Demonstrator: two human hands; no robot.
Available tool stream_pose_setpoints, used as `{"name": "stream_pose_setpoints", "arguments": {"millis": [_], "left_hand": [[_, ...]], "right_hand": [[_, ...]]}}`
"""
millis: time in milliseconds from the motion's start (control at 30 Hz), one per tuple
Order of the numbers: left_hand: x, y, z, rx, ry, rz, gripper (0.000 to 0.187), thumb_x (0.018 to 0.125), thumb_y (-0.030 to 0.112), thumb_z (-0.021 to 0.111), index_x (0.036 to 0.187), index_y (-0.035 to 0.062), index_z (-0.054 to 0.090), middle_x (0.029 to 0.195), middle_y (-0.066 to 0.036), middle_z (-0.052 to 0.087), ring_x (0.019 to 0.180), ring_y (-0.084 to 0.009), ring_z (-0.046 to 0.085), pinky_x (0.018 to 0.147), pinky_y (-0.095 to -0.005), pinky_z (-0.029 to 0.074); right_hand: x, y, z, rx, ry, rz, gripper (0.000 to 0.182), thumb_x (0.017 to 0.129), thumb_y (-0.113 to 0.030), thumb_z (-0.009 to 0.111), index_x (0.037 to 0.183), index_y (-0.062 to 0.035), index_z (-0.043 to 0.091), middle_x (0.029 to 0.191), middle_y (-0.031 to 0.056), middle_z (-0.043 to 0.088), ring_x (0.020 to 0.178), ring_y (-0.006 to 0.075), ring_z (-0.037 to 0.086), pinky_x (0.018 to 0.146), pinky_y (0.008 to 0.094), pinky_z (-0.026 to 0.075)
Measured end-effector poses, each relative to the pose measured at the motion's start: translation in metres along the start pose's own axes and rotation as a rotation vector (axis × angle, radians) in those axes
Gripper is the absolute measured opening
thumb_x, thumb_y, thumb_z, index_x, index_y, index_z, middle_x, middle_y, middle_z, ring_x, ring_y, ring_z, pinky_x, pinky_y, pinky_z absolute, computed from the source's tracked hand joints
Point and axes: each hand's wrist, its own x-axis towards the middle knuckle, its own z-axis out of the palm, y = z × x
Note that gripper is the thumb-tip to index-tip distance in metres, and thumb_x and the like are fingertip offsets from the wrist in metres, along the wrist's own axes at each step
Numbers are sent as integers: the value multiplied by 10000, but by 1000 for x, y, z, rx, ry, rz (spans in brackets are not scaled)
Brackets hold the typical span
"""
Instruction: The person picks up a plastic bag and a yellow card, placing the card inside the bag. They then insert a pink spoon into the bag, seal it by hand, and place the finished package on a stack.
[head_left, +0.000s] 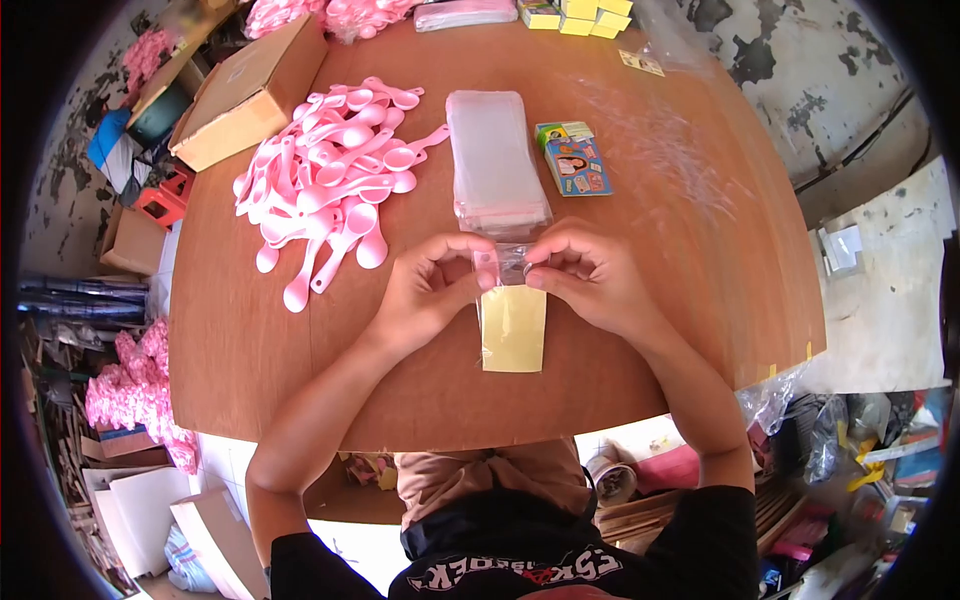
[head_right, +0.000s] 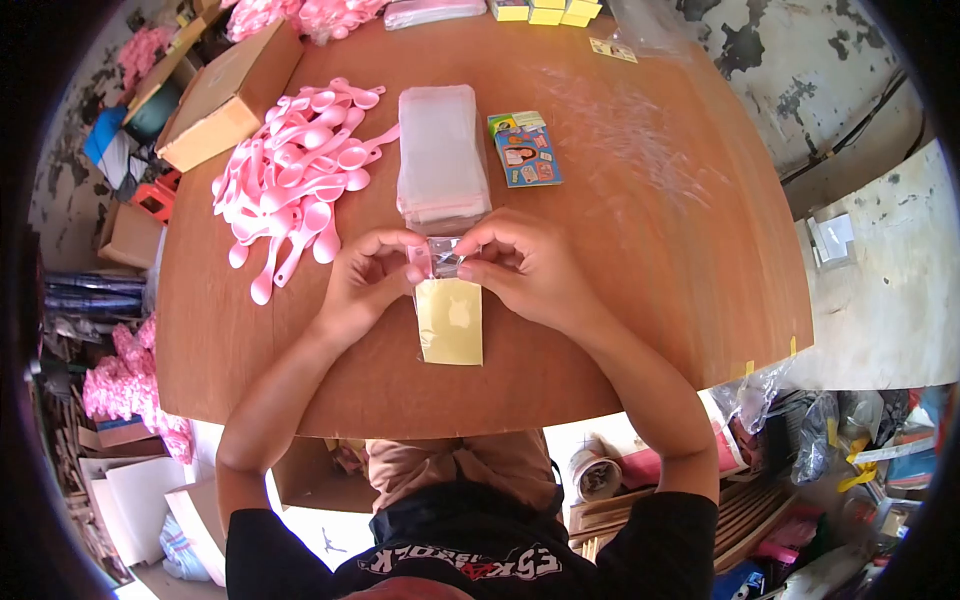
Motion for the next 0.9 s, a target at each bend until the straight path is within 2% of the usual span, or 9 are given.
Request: {"name": "stream_pose_setpoints", "arguments": {"millis": [167, 333, 433, 600, 667, 733, 767, 800, 900], "left_hand": [[0, 0, 7, 13, -10, 51, 557, 820, -77, 711, 1271, 60, 415, 1136, -92, 602, 1006, -140, 625, 845, -285, 538], [-3, 1, 11, 43, 24, -2, 586, 814, -118, 678, 1295, 61, 394, 1094, -92, 603, 982, -142, 630, 827, -273, 542], [-6, 17, 18, 90, 184, 34, 605, 813, -120, 674, 1317, 63, 393, 1058, -82, 621, 967, -146, 634, 825, -278, 538], [-47, 62, 26, 203, 262, 225, 438, 818, -89, 676, 1203, 24, 499, 961, -74, 635, 849, -136, 634, 716, -292, 538], [-92, 68, 28, 226, 33, 346, 323, 796, -69, 709, 1076, 23, 574, 849, -105, 661, 781, -173, 663, 678, -322, 556], [-133, 65, 52, -89, -104, 232, 217, 771, -41, 758, 952, 7, 648, 832, -181, 707, 814, -250, 710, 680, -347, 573], [-134, 66, 29, 61, -575, 128, 360, 766, -28, 771, 1102, -19, 644, 895, -156, 715, 843, -248, 711, 688, -334, 566], [-140, 64, 28, 200, -744, 94, 467, 787, -3, 764, 1224, -21, 602, 929, -108, 719, 859, -242, 708, 723, -320, 556], [-198, 28, 15, 220, -649, -582, 366, 852, 42, 706, 1200, -22, 610, 1007, -102, 707, 892, -214, 699, 789, -322, 552]], "right_hand": [[-3, 7, 4, 74, -23, -12, 149, 825, 50, 709, 957, 9, 652, 970, 72, 619, 873, 117, 655, 713, 251, 554], [-3, 7, 7, 30, -45, -46, 160, 858, 76, 660, 1002, 10, 638, 973, 61, 610, 865, 102, 636, 706, 234, 522], [-3, 8, 9, 88, 82, -47, 168, 855, -44, 714, 1009, -14, 655, 818, 37, 628, 697, 80, 614, 598, 225, 498], [1, 9, -1, -202, 271, -260, 219, 860, -74, 703, 1060, -22, 629, 760, 59, 611, 590, 86, 549, 545, 240, 460], [-1, 9, -4, -193, 277, -218, 203, 857, -72, 698, 1042, -25, 629, 770, 67, 611, 590, 103, 558, 544, 253, 465], [-1, 7, -5, -178, 272, -170, 187, 854, -70, 694, 1025, -28, 629, 780, 75, 612, 591, 119, 566, 542, 266, 469], [-1, 6, -5, -241, 284, -221, 178, 845, -65, 691, 1009, -34, 629, 808, 77, 614, 626, 148, 581, 567, 290, 482], [-1, 7, -3, -304, 292, -269, 170, 835, -60, 689, 994, -39, 630, 837, 78, 616, 661, 177, 596, 592, 314, 495], [0, 14, -1, -471, 316, -402, 174, 818, -64, 690, 982, -52, 632, 919, 77, 613, 812, 234, 608, 682, 362, 506]]}}
